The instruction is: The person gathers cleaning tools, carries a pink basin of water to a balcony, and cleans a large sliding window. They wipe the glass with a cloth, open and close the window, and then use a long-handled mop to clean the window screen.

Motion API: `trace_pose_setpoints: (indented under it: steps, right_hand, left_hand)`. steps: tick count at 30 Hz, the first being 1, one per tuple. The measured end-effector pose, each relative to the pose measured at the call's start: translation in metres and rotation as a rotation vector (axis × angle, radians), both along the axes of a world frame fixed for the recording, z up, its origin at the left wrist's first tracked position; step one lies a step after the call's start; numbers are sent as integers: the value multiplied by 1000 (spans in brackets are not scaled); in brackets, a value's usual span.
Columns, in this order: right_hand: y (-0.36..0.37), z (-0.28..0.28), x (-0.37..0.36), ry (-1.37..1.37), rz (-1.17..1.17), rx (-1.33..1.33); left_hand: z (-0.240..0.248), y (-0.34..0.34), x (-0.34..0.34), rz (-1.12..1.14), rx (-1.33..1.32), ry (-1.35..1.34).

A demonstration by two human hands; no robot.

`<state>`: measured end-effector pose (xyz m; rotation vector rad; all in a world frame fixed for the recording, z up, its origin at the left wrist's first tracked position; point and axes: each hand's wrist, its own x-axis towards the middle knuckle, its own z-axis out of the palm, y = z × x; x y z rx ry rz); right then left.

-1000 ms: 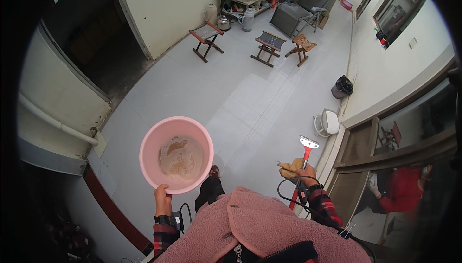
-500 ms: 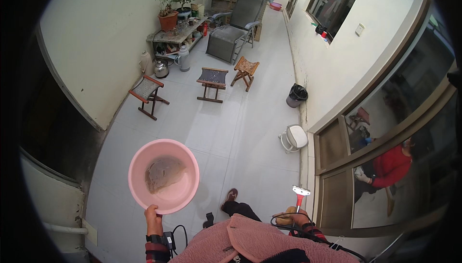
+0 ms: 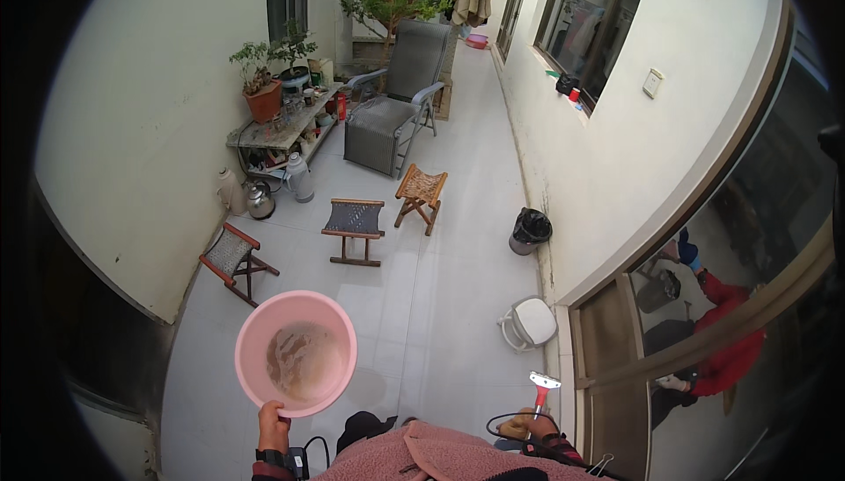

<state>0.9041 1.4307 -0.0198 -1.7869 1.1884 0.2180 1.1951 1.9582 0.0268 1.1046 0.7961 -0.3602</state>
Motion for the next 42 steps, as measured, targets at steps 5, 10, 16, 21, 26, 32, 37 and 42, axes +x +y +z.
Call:
trace_pose_setpoints:
  steps: [5, 10, 16, 21, 26, 32, 37, 42]
  right_hand:
    - [-51, 51, 135, 79, 425, -251]
    - [-90, 65, 205, 81, 312, -138]
    - [-147, 85, 254, 139, 38, 67]
    - [-191, 101, 292, 127, -168, 222]
    - [-264, 75, 358, 368, -135, -45]
    - [-411, 56, 465, 20, -71, 225]
    - [-518, 60, 559, -74, 90, 190]
    - [-609, 74, 651, 175, 211, -264]
  left_hand:
    - [-3, -77, 99, 38, -112, -183]
    - [-8, -147, 207, -82, -107, -130]
    - [6, -266, 337, -86, -176, -136]
    - [16, -361, 440, -196, -146, -133]
    - [7, -457, 517, -215, -151, -126]
    - [35, -573, 596, -150, -56, -63]
    - [46, -643, 643, -215, -95, -198]
    - [33, -730, 716, -284, -167, -255]
